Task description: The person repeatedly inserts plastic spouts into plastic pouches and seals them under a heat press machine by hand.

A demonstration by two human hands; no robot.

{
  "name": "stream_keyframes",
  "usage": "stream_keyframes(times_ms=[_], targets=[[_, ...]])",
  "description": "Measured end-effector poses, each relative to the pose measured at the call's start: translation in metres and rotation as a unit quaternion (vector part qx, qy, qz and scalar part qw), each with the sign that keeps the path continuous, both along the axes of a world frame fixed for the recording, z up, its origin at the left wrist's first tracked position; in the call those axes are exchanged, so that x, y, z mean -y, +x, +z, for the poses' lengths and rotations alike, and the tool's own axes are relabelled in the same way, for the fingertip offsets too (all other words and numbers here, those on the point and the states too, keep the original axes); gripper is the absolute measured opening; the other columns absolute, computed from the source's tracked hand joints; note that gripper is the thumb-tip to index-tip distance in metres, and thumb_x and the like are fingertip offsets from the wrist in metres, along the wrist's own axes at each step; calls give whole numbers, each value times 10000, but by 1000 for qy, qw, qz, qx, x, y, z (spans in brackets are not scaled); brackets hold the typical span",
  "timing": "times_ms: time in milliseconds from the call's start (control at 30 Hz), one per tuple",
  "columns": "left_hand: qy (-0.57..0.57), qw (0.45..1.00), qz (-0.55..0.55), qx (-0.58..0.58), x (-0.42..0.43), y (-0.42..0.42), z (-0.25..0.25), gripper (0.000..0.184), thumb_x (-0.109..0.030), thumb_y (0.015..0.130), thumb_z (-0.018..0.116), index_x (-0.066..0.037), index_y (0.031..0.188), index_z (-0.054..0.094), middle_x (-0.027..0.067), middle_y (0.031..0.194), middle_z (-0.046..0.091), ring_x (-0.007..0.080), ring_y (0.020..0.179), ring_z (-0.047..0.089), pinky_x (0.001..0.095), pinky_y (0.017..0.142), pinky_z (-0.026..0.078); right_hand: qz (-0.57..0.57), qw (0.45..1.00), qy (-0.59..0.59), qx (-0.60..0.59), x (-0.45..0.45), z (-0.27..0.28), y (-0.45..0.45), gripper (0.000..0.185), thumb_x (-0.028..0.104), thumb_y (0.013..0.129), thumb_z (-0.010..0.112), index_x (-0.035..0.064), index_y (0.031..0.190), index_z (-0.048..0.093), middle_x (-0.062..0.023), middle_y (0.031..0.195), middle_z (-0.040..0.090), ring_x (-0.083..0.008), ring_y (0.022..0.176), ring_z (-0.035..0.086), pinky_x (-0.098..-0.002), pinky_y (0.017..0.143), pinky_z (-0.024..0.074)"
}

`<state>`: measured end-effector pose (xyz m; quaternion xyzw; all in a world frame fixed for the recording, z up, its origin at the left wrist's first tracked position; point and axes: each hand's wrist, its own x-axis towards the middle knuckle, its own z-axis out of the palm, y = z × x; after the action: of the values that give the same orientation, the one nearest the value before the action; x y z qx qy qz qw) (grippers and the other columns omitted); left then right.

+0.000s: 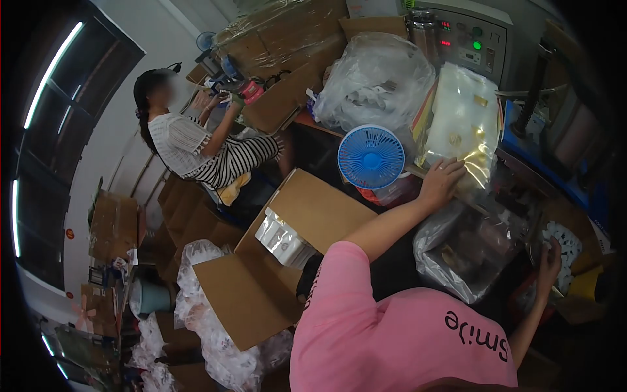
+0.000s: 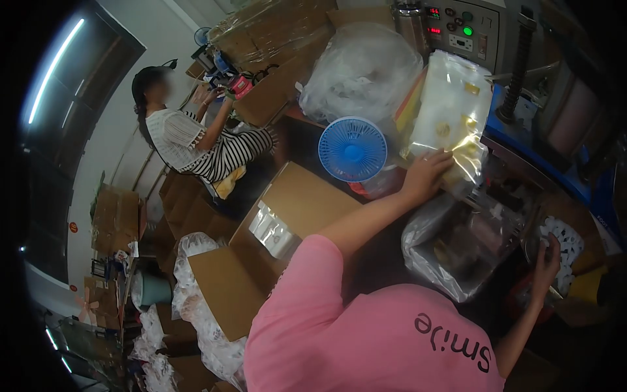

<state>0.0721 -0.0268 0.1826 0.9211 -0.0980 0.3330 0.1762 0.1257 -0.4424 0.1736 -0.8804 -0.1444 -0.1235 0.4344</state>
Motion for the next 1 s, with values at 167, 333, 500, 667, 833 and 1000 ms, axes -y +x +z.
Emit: stream_keyframes(times_ms=[167,333,500,667,833,1000], targets=[[-93,993,70,34,1,-6,8,273,-40,661,607,-62,931,644,89,997,627,300,961,561,428,856,411,7,999,8,-33,5,-4,7,322,204,962,506,65,1252,530,-99,1116,609,-169,966,574,-307,828,443],[-86,987,127,41,-6,24,15,270,-51,678,614,-65,947,623,109,1012,605,329,924,555,431,827,410,-4,998,1,-61,0,-2,6,320,199,961,508,61,1248,534,-96,1103,617,-175,969,582,-306,828,444],[-173,980,73,66,13,-2,4,242,-94,737,627,-15,964,601,132,1073,585,313,1003,542,446,928,387,-25,997,29,72,-5,-12,5,333,192,961,522,75,1273,524,-68,973,621,-123,815,568,-271,719,450],[-36,998,-11,49,2,-35,2,294,-115,759,639,-78,1049,620,76,1134,593,298,1055,532,458,954,368,-19,986,159,-45,8,-15,12,395,219,957,531,70,1317,469,-97,1111,596,-159,970,579,-277,799,458],[-142,988,20,-48,10,-27,30,152,-125,772,647,-79,914,677,66,983,647,272,988,574,406,880,409,-13,980,189,-61,25,-22,20,371,195,939,560,60,1280,502,-69,1068,593,-122,940,568,-262,773,453],[-456,880,-86,-99,70,-44,44,112,-150,751,669,-47,785,697,113,778,654,271,737,630,352,693,476,54,987,151,-23,20,1,9,243,179,907,591,32,1099,591,-25,981,590,-104,903,550,-237,749,423]])
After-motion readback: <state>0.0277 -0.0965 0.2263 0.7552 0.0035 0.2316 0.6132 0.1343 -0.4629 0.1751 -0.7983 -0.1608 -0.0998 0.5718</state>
